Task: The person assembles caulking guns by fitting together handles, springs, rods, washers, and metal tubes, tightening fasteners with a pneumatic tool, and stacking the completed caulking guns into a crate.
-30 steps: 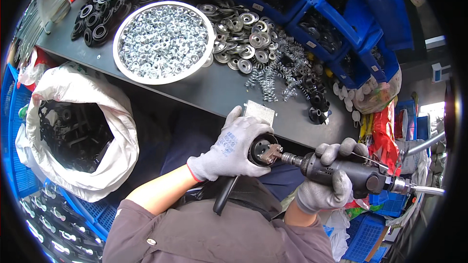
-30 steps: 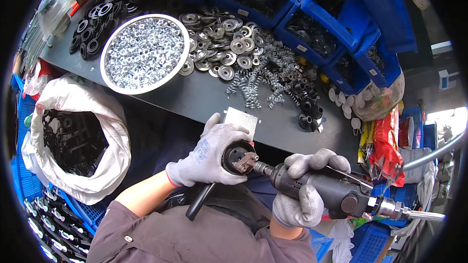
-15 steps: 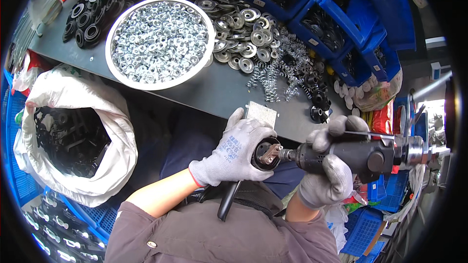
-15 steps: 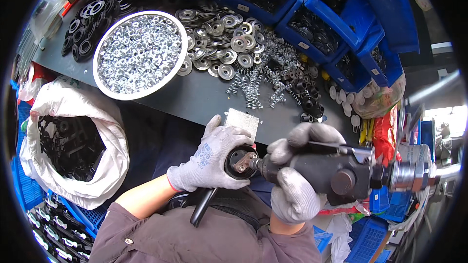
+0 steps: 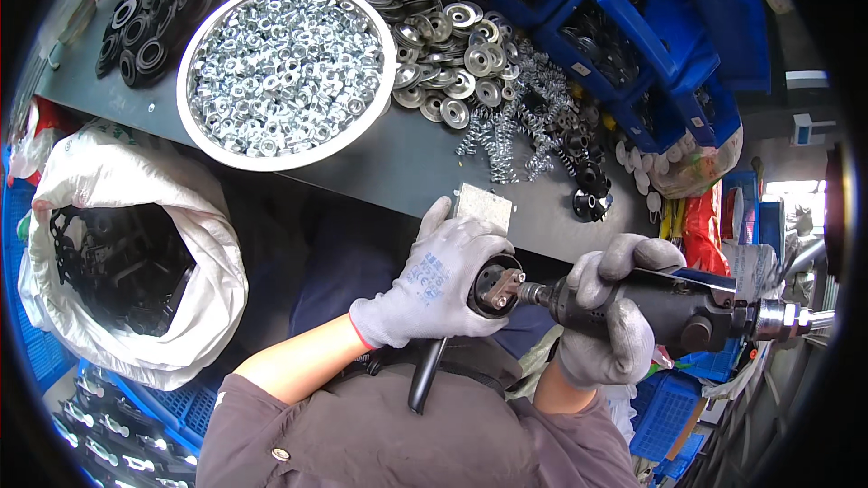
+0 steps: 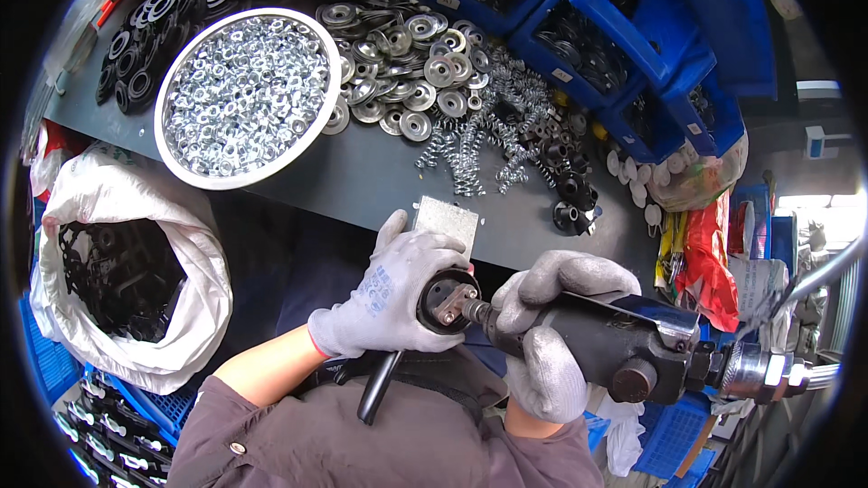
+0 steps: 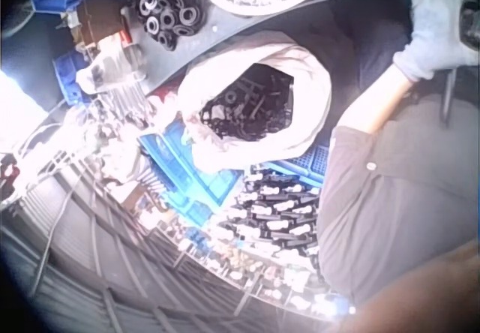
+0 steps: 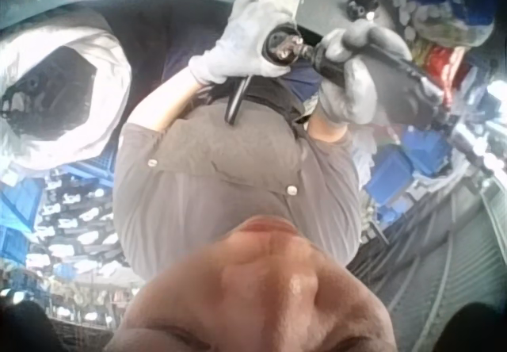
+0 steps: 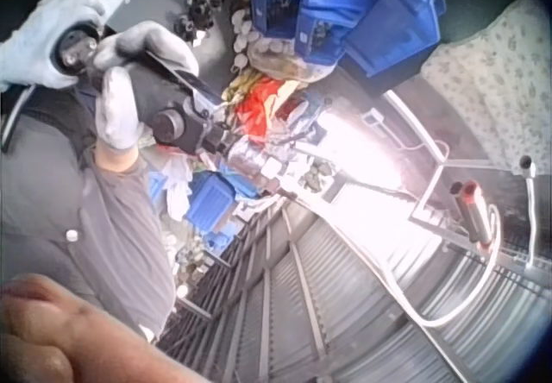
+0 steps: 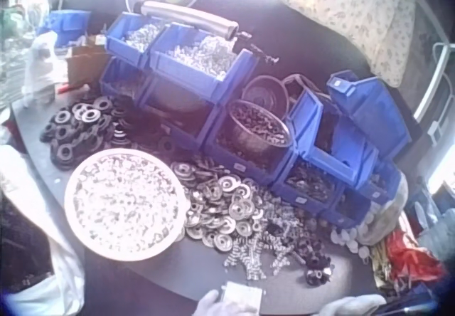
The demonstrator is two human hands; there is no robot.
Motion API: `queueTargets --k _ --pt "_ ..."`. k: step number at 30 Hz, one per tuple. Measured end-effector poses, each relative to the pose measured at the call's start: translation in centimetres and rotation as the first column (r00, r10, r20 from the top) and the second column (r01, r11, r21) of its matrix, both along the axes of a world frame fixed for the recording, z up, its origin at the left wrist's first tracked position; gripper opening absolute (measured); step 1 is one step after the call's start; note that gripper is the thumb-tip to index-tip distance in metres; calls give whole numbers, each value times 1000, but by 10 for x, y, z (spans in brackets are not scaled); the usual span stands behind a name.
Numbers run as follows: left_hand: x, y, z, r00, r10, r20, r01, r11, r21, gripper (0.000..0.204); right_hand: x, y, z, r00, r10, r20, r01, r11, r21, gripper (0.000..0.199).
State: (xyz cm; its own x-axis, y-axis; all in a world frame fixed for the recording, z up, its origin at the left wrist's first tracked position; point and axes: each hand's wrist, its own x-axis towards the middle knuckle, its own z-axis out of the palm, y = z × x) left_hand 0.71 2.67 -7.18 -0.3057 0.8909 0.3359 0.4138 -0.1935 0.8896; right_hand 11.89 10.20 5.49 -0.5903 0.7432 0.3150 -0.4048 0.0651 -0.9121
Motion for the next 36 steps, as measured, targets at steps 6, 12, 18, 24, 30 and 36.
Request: queueTargets --k 6,12,18,24,30,36 --pt "1 -1 -2 1000 14 9 -15 999 29 67 -7 -2 0 991 -70 112 55 989 136 59" --pt "-1 -1 2 1000 -14 16 14 1000 11 65 0 2 0 999 -15 32 16 999 -32 58" --pt "0 1 1 998 56 -13 -55 996 74 58 -11 -5 2 984 -129 121 115 987 114 55" --pt "-1 -1 -1 999 -10 -39 11 1000 27 68 -13 -2 -4 994 33 107 -54 979 194 40" --pt "-4 -4 6 996 -73 -56 70 996 -48 72 -2 -2 -3 988 53 144 -55 998 15 44" --pt "0 -6 1 995 -32 -90 31 999 -15 73 -6 3 4 962 -69 263 74 997 -11 45"
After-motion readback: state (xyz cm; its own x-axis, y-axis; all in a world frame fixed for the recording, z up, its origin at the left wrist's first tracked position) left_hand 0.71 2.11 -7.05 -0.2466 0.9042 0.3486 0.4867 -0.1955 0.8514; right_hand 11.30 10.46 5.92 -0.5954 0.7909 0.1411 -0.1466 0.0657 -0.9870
